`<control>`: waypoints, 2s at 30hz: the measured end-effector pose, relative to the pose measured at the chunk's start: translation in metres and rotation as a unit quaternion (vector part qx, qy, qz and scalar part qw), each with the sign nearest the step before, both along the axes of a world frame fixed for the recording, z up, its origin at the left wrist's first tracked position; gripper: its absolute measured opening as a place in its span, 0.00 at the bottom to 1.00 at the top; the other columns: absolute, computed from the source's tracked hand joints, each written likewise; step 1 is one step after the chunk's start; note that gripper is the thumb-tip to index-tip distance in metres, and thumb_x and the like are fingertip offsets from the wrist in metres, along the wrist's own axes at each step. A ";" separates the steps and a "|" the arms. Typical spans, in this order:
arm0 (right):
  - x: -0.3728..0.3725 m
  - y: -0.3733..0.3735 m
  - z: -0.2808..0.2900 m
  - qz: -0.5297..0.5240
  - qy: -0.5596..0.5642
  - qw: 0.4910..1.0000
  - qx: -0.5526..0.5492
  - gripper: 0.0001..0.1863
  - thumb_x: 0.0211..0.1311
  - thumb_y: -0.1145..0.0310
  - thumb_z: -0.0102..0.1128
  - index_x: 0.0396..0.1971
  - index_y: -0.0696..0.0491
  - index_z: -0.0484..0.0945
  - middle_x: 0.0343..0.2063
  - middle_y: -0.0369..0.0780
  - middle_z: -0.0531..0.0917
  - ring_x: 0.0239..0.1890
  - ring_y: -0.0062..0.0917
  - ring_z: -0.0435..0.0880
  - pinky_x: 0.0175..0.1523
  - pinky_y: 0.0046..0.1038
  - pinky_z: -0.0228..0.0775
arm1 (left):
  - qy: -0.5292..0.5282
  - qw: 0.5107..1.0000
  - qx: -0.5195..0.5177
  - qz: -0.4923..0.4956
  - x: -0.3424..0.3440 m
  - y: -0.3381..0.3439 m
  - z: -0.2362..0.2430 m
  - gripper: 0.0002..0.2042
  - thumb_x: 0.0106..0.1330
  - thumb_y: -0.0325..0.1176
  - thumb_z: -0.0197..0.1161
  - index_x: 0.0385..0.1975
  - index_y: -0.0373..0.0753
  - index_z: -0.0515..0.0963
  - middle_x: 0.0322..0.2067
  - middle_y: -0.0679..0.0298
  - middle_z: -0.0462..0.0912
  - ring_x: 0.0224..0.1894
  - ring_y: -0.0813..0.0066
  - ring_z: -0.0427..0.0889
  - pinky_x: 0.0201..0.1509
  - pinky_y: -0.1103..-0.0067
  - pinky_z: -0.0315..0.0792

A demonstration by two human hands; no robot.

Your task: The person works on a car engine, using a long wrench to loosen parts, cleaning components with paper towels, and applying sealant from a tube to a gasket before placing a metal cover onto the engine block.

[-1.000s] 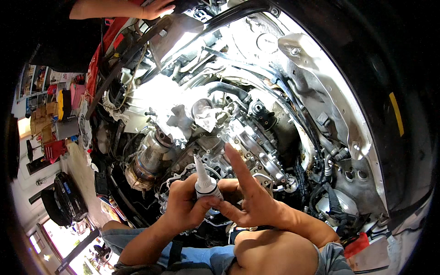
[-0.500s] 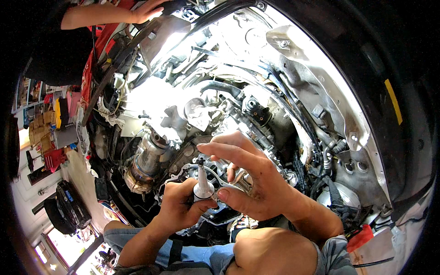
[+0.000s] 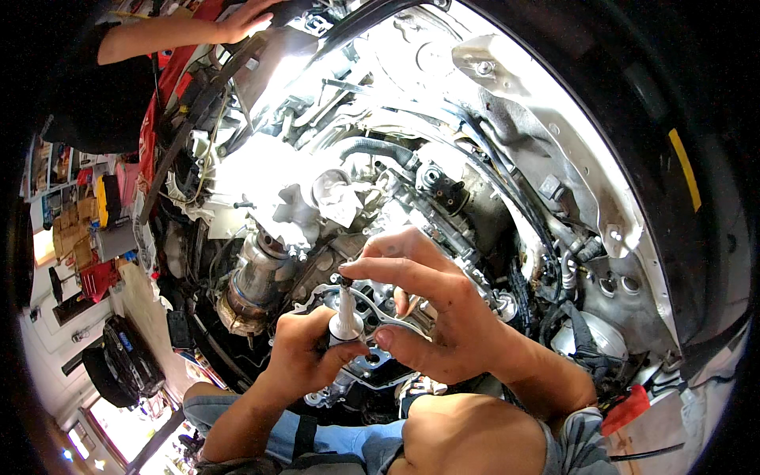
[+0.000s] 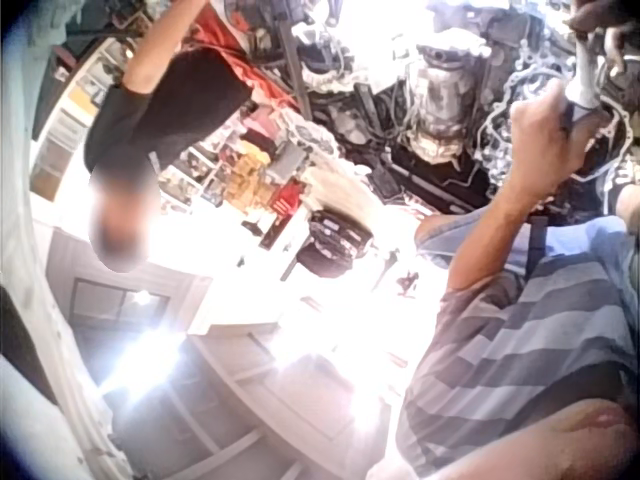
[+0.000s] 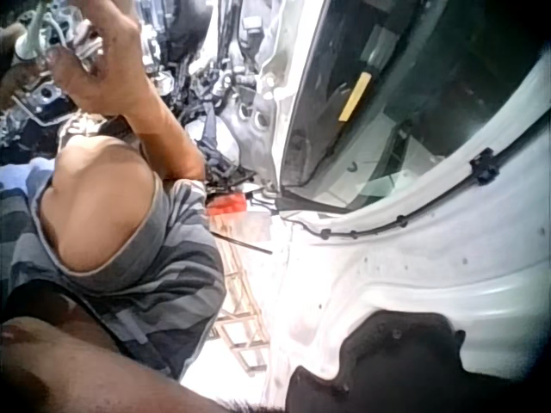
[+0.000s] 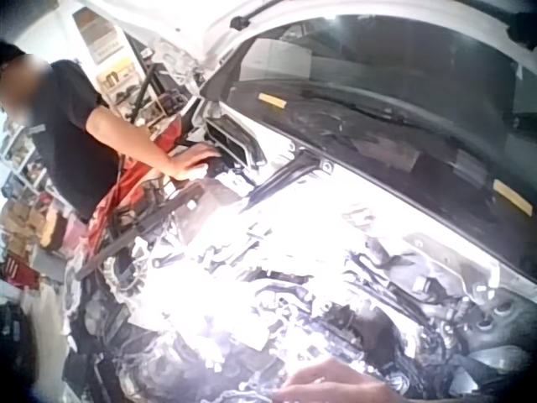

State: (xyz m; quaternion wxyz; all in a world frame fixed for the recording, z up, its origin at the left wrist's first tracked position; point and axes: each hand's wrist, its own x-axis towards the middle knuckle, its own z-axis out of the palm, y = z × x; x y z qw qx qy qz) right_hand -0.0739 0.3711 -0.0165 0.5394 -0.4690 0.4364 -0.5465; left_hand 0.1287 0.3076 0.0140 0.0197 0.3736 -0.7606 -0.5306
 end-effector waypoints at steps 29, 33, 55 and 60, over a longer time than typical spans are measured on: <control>-0.011 -0.015 -0.198 -0.104 0.082 0.979 0.156 0.20 0.58 0.71 0.44 0.46 0.68 0.75 0.49 0.58 0.74 0.47 0.39 0.77 0.54 0.34 0.70 | -0.001 0.873 -0.295 0.387 0.020 -0.086 -0.142 0.21 0.69 0.50 0.51 0.30 0.33 0.67 0.21 0.71 0.69 0.21 0.87 0.66 0.20 0.87 0.63; -0.007 -0.015 -0.207 -0.131 0.176 0.967 0.127 0.20 0.56 0.69 0.48 0.44 0.67 0.77 0.47 0.58 0.75 0.46 0.43 0.77 0.53 0.35 0.70 | -0.022 0.871 -0.300 0.389 0.017 -0.085 -0.140 0.21 0.69 0.51 0.52 0.30 0.34 0.67 0.21 0.71 0.69 0.21 0.88 0.66 0.19 0.87 0.63; 0.001 -0.015 -0.208 -0.159 0.291 0.942 0.060 0.06 0.52 0.72 0.60 0.28 0.59 0.80 0.40 0.47 0.81 0.49 0.43 0.75 0.53 0.39 0.68 | -0.010 0.864 -0.279 0.419 0.015 -0.086 -0.140 0.22 0.68 0.52 0.53 0.35 0.32 0.70 0.25 0.68 0.72 0.22 0.86 0.68 0.19 0.88 0.64; -0.001 -0.017 -0.204 -0.137 0.338 0.931 -0.001 0.07 0.48 0.71 0.65 0.28 0.57 0.80 0.39 0.43 0.82 0.48 0.42 0.75 0.51 0.40 0.69 | -0.002 0.869 -0.262 0.419 0.017 -0.086 -0.140 0.22 0.68 0.51 0.54 0.36 0.32 0.70 0.25 0.68 0.72 0.22 0.86 0.68 0.20 0.88 0.65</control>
